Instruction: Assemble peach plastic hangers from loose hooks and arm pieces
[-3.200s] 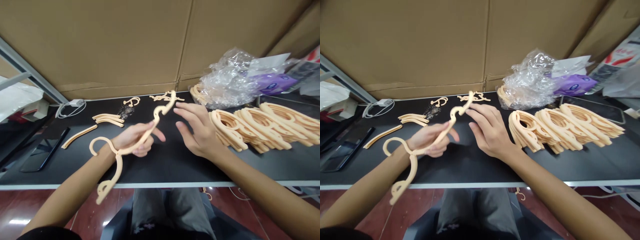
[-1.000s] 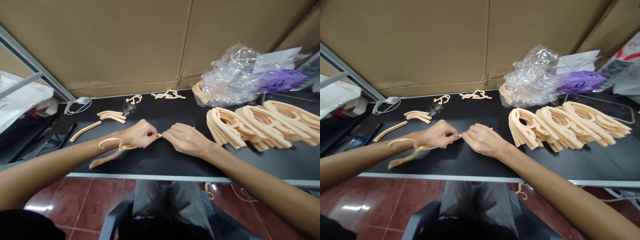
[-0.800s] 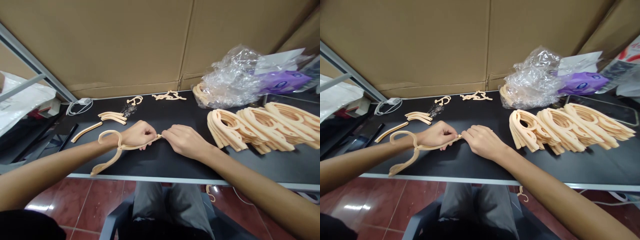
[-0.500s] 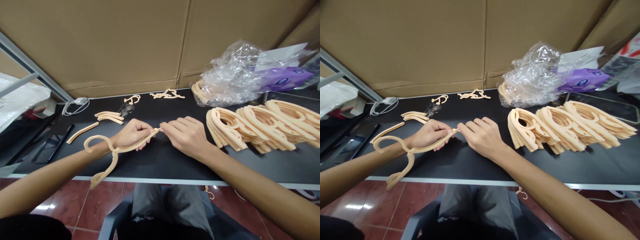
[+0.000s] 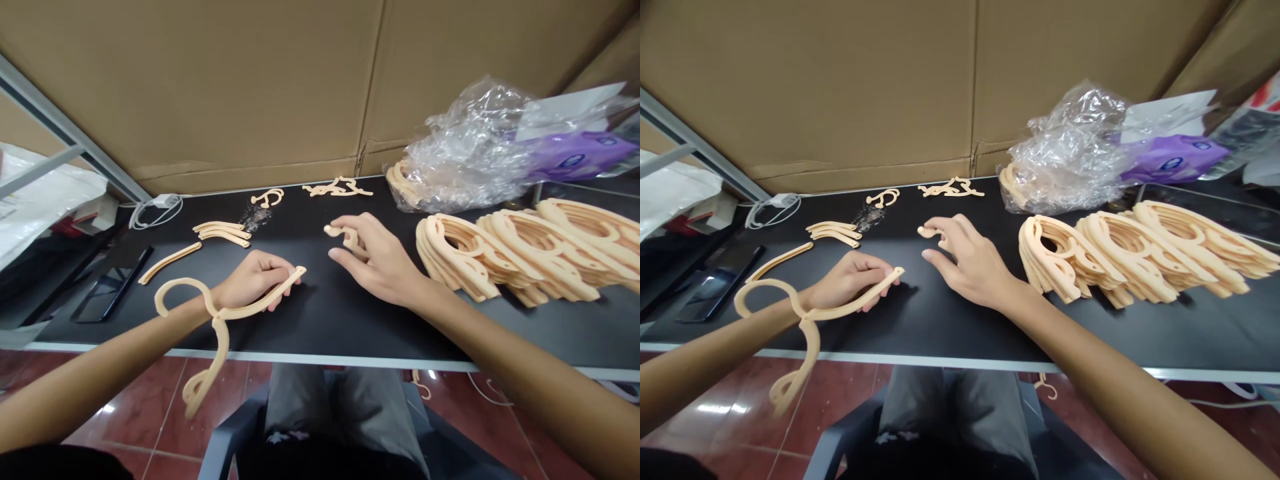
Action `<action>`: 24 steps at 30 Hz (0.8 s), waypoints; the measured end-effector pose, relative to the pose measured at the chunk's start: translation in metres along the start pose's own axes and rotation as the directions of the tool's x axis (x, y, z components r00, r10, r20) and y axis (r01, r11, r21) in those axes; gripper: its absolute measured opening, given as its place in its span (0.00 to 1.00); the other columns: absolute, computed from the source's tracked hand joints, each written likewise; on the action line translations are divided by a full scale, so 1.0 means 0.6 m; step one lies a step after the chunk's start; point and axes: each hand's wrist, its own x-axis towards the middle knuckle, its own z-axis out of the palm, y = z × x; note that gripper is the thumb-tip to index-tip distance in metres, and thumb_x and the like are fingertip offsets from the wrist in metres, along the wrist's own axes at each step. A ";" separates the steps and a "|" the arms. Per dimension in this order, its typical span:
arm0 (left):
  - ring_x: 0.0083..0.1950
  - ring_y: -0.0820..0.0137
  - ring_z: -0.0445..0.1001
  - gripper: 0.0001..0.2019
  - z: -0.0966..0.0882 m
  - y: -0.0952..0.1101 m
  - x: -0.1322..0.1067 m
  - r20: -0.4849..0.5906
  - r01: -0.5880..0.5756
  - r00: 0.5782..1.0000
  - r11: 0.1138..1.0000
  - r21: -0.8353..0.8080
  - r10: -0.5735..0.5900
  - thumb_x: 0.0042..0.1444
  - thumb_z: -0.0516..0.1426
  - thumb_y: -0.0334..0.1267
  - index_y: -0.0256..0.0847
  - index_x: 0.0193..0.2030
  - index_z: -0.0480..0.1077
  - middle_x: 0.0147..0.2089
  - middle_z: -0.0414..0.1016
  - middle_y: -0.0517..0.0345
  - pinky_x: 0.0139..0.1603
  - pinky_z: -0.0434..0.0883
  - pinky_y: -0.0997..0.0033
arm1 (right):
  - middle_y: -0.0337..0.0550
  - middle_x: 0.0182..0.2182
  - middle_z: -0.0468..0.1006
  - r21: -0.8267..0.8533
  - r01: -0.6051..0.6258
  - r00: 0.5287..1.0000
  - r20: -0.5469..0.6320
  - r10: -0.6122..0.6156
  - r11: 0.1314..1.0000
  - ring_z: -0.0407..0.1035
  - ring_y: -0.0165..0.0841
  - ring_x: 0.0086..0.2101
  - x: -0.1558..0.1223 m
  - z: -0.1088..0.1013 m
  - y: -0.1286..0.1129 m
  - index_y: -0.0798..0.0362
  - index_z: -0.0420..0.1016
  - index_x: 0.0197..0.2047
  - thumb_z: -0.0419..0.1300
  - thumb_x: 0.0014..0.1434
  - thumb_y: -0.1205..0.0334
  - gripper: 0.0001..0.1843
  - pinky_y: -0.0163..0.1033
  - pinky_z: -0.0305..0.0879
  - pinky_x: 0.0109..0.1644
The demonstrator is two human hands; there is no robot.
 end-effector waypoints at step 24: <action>0.23 0.79 0.59 0.17 0.016 0.014 0.018 0.189 -0.356 0.923 0.553 0.753 0.337 0.62 0.51 0.35 0.35 0.22 0.69 0.21 0.65 0.63 0.27 0.53 0.74 | 0.42 0.30 0.81 -0.270 0.315 0.892 0.412 -0.187 0.910 0.72 0.32 0.32 -0.014 0.002 -0.003 0.52 0.81 0.41 0.52 0.72 0.61 0.16 0.39 0.50 0.31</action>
